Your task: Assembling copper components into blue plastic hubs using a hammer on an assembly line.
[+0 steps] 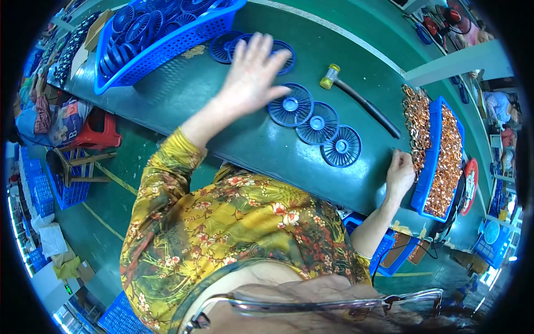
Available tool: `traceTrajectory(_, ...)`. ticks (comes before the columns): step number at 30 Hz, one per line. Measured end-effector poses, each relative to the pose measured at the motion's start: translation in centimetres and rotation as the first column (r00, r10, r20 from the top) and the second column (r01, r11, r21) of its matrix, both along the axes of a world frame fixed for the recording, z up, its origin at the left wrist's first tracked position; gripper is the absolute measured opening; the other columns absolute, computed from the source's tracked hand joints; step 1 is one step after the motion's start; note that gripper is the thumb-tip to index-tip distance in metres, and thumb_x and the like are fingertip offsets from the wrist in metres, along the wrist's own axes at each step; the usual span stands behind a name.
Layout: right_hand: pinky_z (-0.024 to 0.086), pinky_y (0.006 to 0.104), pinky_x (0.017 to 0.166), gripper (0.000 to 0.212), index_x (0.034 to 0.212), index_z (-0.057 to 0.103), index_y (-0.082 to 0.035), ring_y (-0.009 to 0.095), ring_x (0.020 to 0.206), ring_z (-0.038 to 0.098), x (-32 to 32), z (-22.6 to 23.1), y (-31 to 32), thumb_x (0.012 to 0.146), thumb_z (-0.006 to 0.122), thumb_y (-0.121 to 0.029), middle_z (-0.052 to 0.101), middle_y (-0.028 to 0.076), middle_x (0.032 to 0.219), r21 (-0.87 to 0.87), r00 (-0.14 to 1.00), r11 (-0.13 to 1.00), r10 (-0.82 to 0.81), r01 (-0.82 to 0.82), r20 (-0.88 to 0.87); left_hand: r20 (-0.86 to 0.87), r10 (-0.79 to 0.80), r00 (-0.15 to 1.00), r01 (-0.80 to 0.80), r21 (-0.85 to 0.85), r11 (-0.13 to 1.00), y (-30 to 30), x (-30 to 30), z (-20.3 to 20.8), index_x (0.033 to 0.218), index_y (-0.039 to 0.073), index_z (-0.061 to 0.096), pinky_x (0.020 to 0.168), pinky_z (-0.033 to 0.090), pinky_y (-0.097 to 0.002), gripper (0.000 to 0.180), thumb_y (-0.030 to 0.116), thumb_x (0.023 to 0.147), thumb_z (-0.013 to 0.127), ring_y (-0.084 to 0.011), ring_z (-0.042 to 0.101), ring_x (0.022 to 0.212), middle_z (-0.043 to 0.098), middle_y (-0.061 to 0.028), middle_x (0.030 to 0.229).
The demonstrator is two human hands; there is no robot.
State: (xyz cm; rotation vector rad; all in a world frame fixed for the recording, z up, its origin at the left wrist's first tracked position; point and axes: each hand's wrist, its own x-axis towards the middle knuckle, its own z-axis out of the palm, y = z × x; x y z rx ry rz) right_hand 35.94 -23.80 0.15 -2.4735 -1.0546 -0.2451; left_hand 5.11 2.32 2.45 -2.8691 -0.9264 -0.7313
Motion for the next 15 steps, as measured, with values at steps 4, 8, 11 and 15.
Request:
traceTrajectory(4,0.049,0.0349,0.059,0.011,0.085,0.064,-0.003,0.026,0.065,0.062,-3.0,0.4,1.2,0.087,0.066,-0.014,0.065,0.013,0.079,0.264,0.985,0.950,0.174,-0.166,-0.006,-0.172,0.088,0.981,-0.088,0.006,0.996,4.3,-1.8,-0.6,0.139,0.017,0.041,0.108,0.026,-0.0564,0.076,0.033,0.073,0.076,-0.0387,0.032,0.134,0.040,-0.0218,0.141)
traceTrajectory(8,0.049,0.0293,0.059,0.006,0.086,0.065,-0.003,0.020,0.068,0.061,-6.5,2.2,3.1,0.081,0.070,-0.003,0.064,0.010,0.081,0.426,0.944,0.845,0.321,-0.323,0.079,-0.047,0.155,0.987,-0.153,0.039,0.987,6.2,-3.5,-2.7,0.123,0.016,0.060,0.106,0.030,-0.0529,0.033,0.022,0.091,0.058,-0.0325,0.049,0.124,0.060,-0.0153,0.123)
traceTrajectory(11,0.050,0.0312,0.060,0.013,0.085,0.065,-0.003,0.023,0.070,0.063,-7.5,2.1,3.8,0.076,0.074,-0.002,0.064,0.011,0.082,0.474,0.909,0.778,0.388,-0.412,0.154,0.222,0.112,0.969,-0.098,-0.072,0.993,5.9,-3.2,-2.6,0.111,0.013,0.066,0.104,0.033,-0.0518,0.026,0.025,0.089,0.060,-0.0336,0.054,0.118,0.062,-0.0133,0.119)
traceTrajectory(15,0.051,0.0325,0.061,0.018,0.085,0.065,-0.004,0.025,0.073,0.063,-8.6,2.4,4.5,0.072,0.078,-0.003,0.064,0.011,0.082,0.468,0.856,0.720,0.466,-0.513,0.222,0.039,0.158,0.987,-0.159,0.017,0.987,5.6,-2.3,-2.7,0.129,0.013,0.052,0.105,0.034,-0.0492,0.054,0.033,0.082,0.068,-0.0373,0.041,0.129,0.047,-0.0202,0.137)
